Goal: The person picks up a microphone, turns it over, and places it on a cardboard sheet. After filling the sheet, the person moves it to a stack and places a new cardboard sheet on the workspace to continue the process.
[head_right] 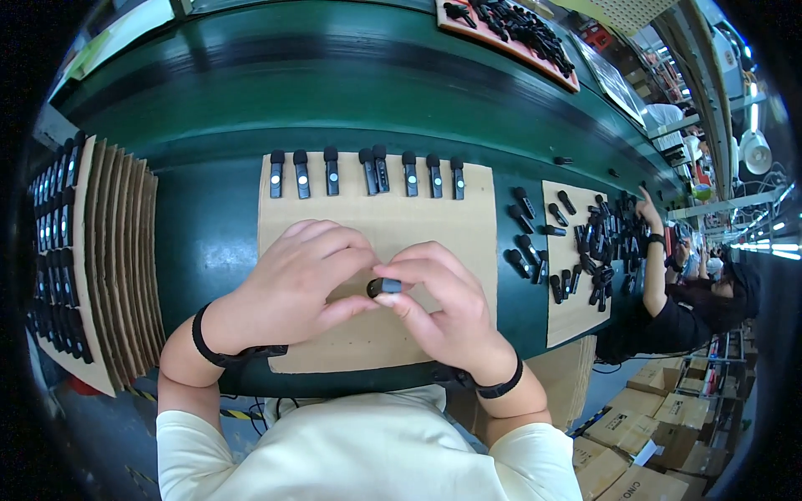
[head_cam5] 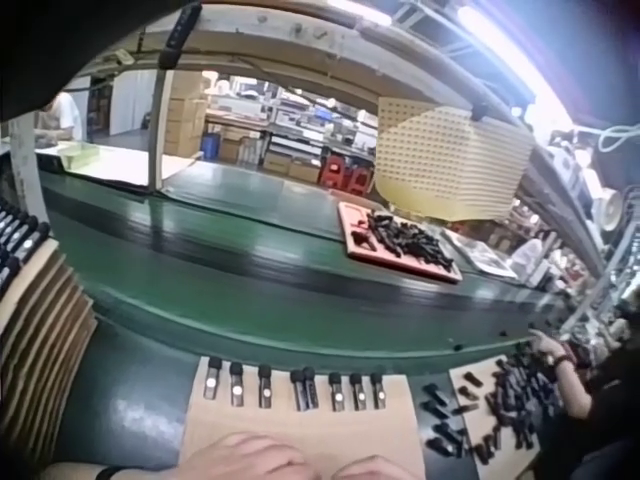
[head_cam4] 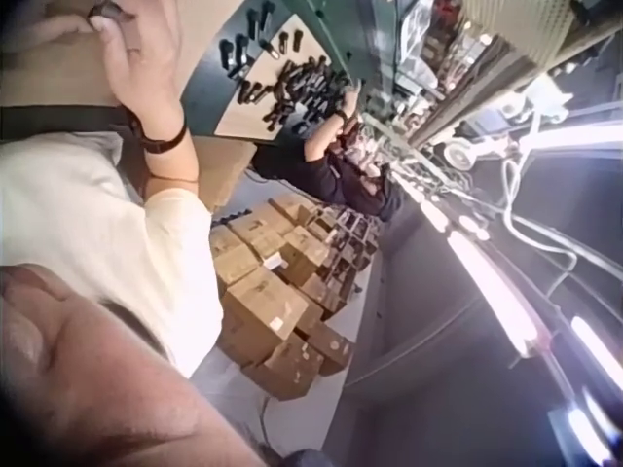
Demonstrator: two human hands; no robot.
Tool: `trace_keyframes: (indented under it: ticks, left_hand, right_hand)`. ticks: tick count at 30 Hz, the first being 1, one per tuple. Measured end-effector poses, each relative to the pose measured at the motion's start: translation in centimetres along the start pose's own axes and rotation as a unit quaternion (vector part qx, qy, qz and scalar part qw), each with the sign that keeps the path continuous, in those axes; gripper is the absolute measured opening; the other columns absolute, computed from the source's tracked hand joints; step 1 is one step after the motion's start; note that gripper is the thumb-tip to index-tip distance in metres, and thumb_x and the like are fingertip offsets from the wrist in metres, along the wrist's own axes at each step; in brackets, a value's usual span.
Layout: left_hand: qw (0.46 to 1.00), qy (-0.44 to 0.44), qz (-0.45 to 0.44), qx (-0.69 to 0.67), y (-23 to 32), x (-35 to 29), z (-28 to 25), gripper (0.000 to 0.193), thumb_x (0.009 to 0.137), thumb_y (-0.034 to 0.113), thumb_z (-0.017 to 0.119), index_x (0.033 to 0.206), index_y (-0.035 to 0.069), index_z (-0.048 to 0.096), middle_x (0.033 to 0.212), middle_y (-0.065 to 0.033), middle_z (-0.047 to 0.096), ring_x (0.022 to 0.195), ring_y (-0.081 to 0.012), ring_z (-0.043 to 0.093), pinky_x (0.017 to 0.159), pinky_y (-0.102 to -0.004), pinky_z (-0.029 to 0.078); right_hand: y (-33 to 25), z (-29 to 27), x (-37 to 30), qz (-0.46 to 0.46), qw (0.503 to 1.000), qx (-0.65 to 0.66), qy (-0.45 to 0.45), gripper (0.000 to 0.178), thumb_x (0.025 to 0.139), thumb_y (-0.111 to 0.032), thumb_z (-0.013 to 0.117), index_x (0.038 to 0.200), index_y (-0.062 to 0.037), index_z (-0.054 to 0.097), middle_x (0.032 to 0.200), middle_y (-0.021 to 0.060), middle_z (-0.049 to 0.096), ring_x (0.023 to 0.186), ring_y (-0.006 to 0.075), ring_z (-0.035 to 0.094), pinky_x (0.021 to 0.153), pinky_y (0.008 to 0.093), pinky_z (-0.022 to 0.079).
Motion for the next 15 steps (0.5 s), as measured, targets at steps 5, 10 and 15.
trace_keyframes:
  ticks: [5,10,15]
  left_hand:
    - [0.993,-0.072,-0.018,0.097,-1.8,-0.6,1.7,0.030,0.079,0.030,0.074,0.095,0.006,0.064,0.099,-0.0088,0.060,0.099,-0.0269,0.056,0.087,-0.0393,0.041]
    - [0.985,-0.115,-0.024,0.128,-2.6,-0.9,2.6,0.029,0.082,0.033,0.071,0.091,0.006,0.066,0.094,-0.0094,0.059,0.096,-0.0265,0.055,0.085,-0.0383,0.041]
    - [0.985,-0.115,-0.029,0.126,-2.9,-1.1,2.7,0.028,0.081,0.032,0.072,0.091,0.006,0.066,0.093,-0.0096,0.059,0.097,-0.0266,0.055,0.085,-0.0384,0.041]
  right_hand:
    - [4.5,-3.0,-0.4,0.077,0.996,-0.043,0.008,0.022,0.082,0.001,0.071,0.104,0.0013,0.064,0.097,0.0104,0.064,0.088,0.0190,0.062,0.077,0.0270,0.049]
    - [10.3,-8.4,0.3,0.132,0.980,-0.146,0.021,0.022,0.085,0.005,0.064,0.106,0.0007,0.063,0.104,0.0096,0.064,0.092,0.0153,0.063,0.076,0.0249,0.050]
    - [12.3,-10.1,1.4,0.106,0.971,-0.213,0.036,0.025,0.082,0.005,0.066,0.106,0.0000,0.062,0.106,0.0108,0.064,0.093,0.0206,0.065,0.077,0.0281,0.052]
Point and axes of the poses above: each hand's wrist, its own x-axis towards the middle knuckle, its own z-axis out of the palm, y = z × x, the point moved 7 cm from there along x, towards the middle knuckle
